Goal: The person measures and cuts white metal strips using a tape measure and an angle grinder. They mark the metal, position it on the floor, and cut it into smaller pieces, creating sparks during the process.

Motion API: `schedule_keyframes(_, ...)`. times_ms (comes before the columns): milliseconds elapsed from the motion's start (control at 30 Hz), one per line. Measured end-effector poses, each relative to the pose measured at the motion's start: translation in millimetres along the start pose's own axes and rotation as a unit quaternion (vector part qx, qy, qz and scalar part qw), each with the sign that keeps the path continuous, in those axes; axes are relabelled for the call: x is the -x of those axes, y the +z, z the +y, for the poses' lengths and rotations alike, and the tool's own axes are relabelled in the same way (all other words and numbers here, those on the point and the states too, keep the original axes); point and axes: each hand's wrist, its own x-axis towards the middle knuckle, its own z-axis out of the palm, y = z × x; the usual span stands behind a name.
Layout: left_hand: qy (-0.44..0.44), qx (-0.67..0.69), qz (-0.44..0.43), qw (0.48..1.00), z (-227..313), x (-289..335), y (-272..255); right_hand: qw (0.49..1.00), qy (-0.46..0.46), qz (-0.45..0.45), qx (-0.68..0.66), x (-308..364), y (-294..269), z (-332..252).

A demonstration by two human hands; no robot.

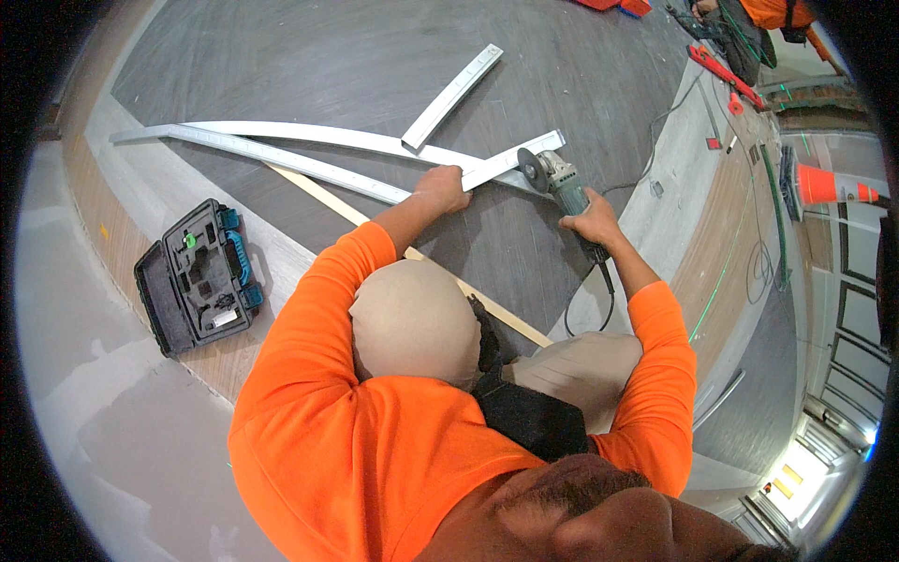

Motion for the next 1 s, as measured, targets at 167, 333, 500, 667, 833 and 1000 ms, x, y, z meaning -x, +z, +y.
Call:
schedule_keyframes(167,0.000,-0.002,0.006,1.000,-4.5,2.0,0.0,0.999,0.003,-0.045,-0.026,2.4,-9.6,-17.5)
schedule_keyframes(333,0.002,-0.011,-0.010,1.000,1.8,3.7,-4.5,1.000,-0.003,0.010,-0.008,-3.8,2.1,-0.1)
schedule_keyframes(500,0.006,0.004,0.018,1.000,-4.0,2.5,1.7,1.000,-0.003,0.000,-0.027,-0.3,-1.9,-9.5)
schedule_keyframes(667,0.016,-0.003,0.010,1.000,-3.1,-1.6,3.5,1.000,0.015,0.018,0.005,-7.3,6.1,2.5)
schedule_keyframes(833,0.001,0.000,0.009,1.000,-3.1,-0.3,2.3,1.000,0.007,-0.001,-0.008,-4.6,1.3,-8.8)
schedule_keyframes(1000,0.002,0.006,0.004,1.000,-4.3,-2.9,2.7,0.999,0.025,-0.025,-0.016,-9.6,1.1,-7.3)
